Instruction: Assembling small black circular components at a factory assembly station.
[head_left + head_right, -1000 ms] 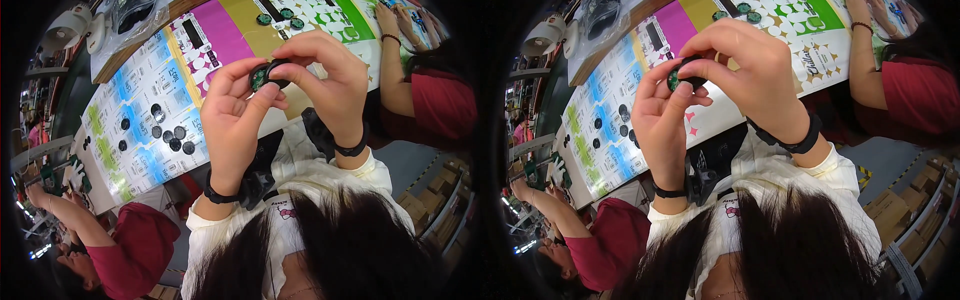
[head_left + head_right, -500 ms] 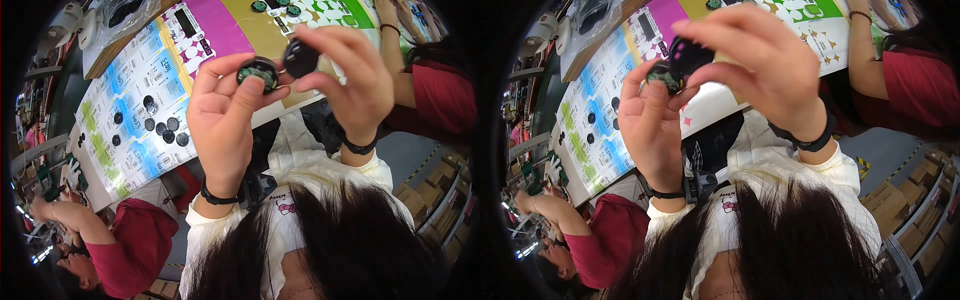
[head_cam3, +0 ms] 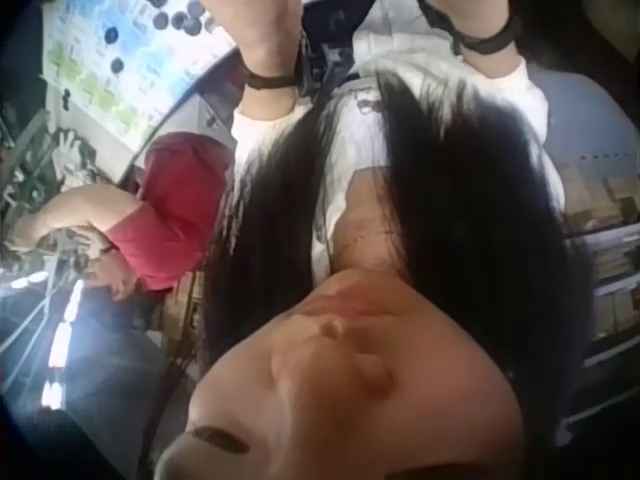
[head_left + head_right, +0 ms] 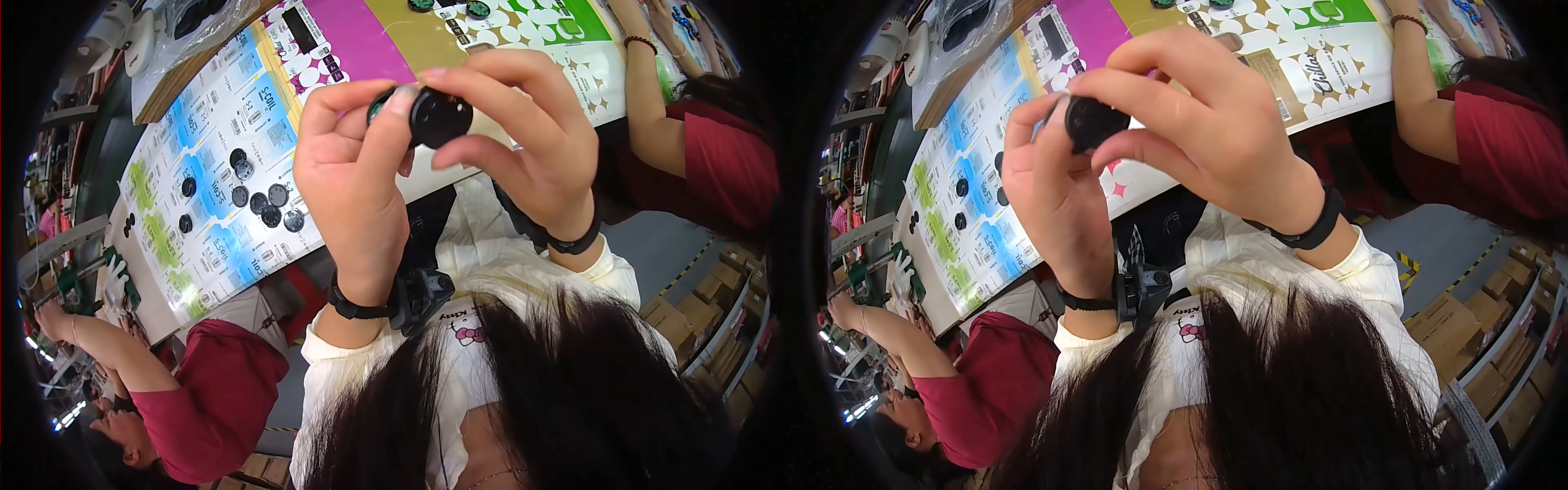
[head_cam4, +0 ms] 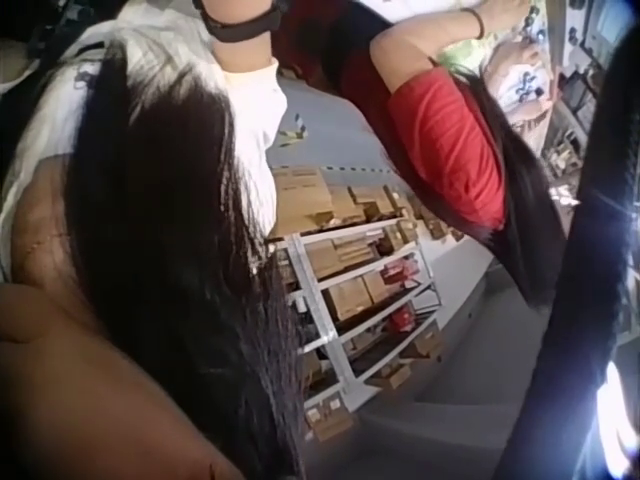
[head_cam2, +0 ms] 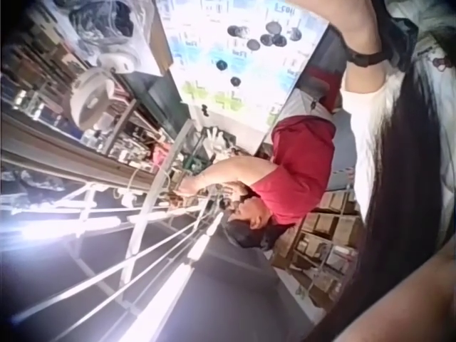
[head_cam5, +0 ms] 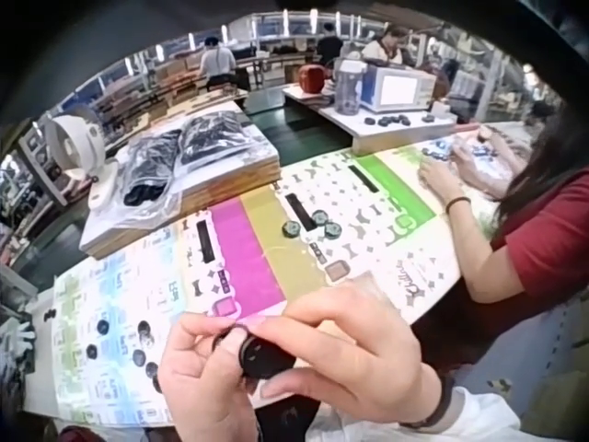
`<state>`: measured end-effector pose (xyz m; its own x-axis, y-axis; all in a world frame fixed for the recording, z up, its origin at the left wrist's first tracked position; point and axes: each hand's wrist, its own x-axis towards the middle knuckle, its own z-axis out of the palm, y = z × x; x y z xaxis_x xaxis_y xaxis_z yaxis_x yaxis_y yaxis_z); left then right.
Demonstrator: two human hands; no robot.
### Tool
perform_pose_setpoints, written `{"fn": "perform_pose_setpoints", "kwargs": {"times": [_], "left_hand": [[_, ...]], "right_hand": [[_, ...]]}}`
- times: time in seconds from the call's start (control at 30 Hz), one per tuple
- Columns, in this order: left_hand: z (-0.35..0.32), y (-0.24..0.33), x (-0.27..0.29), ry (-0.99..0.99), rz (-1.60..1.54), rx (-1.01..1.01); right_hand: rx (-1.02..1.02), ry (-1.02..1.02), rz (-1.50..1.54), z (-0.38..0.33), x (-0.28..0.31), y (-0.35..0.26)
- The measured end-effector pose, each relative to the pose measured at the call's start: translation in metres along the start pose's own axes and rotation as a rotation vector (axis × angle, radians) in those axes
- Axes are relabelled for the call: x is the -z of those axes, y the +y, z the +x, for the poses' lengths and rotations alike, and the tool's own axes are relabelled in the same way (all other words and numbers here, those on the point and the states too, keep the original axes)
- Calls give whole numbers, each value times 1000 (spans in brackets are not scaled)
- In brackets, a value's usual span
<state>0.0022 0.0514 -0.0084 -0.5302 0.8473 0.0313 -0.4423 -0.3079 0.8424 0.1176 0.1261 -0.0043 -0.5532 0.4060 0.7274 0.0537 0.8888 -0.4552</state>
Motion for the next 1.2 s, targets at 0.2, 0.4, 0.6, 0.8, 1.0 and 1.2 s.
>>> {"fn": "perform_pose_setpoints", "kwargs": {"times": [0.2, 0.4, 0.6, 0.8, 1.0, 1.2], "left_hand": [[1, 2, 6, -101, -49, 133], [5, 7, 23, -389, -12, 217], [0, 11, 16, -341, -106, 227], [1, 7, 20, -320, -65, 228], [0, 9, 20, -332, 18, 273], [-1, 4, 20, -348, -11, 227]], "right_hand": [[1, 10, -24, -3, -9, 7], [38, 19, -49, 5, -6, 5], [83, -34, -77, 7, 0, -6], [106, -42, -60, 8, 0, -6], [168, -14, -64, 7, 1, -6], [57, -70, -49, 12, 8, -20]]}}
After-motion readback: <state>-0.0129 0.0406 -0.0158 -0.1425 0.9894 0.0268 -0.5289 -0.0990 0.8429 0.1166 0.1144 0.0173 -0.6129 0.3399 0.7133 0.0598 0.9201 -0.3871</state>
